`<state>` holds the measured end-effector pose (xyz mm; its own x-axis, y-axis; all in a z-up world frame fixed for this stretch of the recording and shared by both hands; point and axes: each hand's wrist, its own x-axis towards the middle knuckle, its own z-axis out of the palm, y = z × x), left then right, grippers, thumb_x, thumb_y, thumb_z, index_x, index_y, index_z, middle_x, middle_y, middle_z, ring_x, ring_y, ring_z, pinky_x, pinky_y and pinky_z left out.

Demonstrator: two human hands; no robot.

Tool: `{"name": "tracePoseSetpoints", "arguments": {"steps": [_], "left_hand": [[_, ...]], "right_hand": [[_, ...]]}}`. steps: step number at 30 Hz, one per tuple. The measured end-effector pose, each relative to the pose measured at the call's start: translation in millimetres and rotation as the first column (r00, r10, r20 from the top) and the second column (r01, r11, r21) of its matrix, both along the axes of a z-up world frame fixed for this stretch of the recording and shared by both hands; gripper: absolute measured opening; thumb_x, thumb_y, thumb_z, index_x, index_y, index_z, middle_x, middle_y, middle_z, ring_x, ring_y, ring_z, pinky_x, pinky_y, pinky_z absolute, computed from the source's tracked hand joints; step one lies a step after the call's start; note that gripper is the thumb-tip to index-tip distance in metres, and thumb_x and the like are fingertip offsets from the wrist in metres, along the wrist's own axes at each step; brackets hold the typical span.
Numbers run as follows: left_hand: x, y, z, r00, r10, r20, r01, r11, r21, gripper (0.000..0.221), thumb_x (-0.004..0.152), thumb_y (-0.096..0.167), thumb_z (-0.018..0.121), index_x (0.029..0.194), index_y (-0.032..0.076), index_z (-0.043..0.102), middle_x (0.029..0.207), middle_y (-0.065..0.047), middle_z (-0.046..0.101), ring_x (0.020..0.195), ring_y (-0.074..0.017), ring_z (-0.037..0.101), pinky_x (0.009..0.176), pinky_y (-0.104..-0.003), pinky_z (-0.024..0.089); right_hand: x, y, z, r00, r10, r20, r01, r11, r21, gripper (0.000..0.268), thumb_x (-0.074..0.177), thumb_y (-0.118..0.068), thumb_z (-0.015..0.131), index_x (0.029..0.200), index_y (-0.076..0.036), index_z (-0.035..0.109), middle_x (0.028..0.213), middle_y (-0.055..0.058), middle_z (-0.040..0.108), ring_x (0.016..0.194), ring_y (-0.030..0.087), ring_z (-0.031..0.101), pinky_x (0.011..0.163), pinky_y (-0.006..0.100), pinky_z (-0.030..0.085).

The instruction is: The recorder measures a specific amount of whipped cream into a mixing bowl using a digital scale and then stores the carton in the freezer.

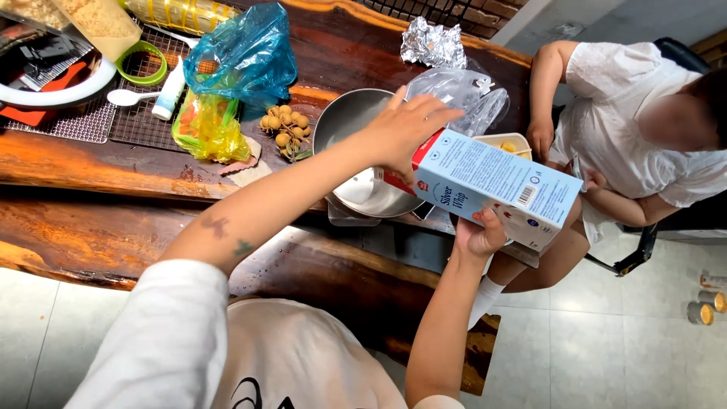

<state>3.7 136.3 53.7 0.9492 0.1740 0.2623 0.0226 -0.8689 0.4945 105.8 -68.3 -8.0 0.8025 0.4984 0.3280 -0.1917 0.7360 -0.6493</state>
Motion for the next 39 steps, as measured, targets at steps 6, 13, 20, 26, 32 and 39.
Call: {"name": "tracePoseSetpoints", "arguments": {"steps": [6,13,20,26,32,39], "left_hand": [[31,29,-40,0.981,-0.165,-0.097,0.152,0.980,-0.126,0.113,0.040,0.030,0.106,0.136,0.005,0.050,0.118,-0.018,0.069,0.115,-0.0401,0.066,0.104,-0.056,0.049],[33,36,-46,0.988,-0.130,-0.083,0.111,0.973,-0.202,0.099,0.044,0.029,0.103,0.127,0.008,0.054,0.110,-0.016,0.069,0.107,-0.0409,0.069,0.099,-0.055,0.051],[42,42,-67,1.000,0.023,0.009,-0.017,0.907,-0.422,0.097,0.043,0.035,0.106,0.123,0.013,0.055,0.104,-0.013,0.070,0.102,-0.0389,0.070,0.091,-0.051,0.054],[40,47,-68,0.990,0.118,0.074,-0.059,0.837,-0.544,0.095,0.051,0.031,0.104,0.127,0.009,0.050,0.106,-0.024,0.068,0.107,-0.0462,0.067,0.090,-0.052,0.053],[26,50,-84,0.989,0.132,0.067,-0.067,0.803,-0.592,0.093,0.052,0.026,0.102,0.127,0.011,0.050,0.108,-0.023,0.068,0.109,-0.0461,0.067,0.089,-0.052,0.053],[18,50,-117,0.973,0.227,0.040,-0.140,0.720,-0.680,0.090,0.053,0.031,0.100,0.126,0.012,0.051,0.112,-0.023,0.069,0.113,-0.0461,0.065,0.091,-0.053,0.050]], "right_hand": [[16,5,-3,0.989,0.038,0.144,-0.039,0.999,0.001,0.036,0.078,0.006,0.061,0.060,-0.016,0.038,0.061,-0.004,0.045,0.067,0.015,0.057,0.096,0.032,0.054],[61,5,-33,0.980,0.154,0.127,-0.148,0.987,-0.054,0.028,0.083,0.004,0.061,0.070,-0.015,0.045,0.067,-0.003,0.050,0.072,0.011,0.057,0.075,0.021,0.050],[100,28,-51,0.984,0.127,0.122,-0.095,0.966,-0.241,0.047,0.079,0.004,0.074,0.118,-0.021,0.062,0.104,-0.008,0.068,0.091,0.008,0.064,0.065,0.014,0.047],[85,80,-101,0.949,0.298,0.101,-0.239,0.891,-0.385,0.077,0.060,0.023,0.085,0.128,-0.006,0.061,0.112,0.009,0.074,0.098,0.021,0.073,0.078,0.030,0.062],[61,88,-87,0.960,0.264,0.093,-0.205,0.889,-0.410,0.061,0.065,0.021,0.087,0.119,-0.003,0.069,0.105,0.010,0.077,0.099,0.022,0.076,0.085,0.034,0.062],[48,101,-83,0.964,0.234,0.125,-0.154,0.879,-0.452,0.066,0.059,0.022,0.091,0.116,-0.001,0.068,0.102,0.012,0.077,0.093,0.022,0.075,0.081,0.034,0.062]]}}
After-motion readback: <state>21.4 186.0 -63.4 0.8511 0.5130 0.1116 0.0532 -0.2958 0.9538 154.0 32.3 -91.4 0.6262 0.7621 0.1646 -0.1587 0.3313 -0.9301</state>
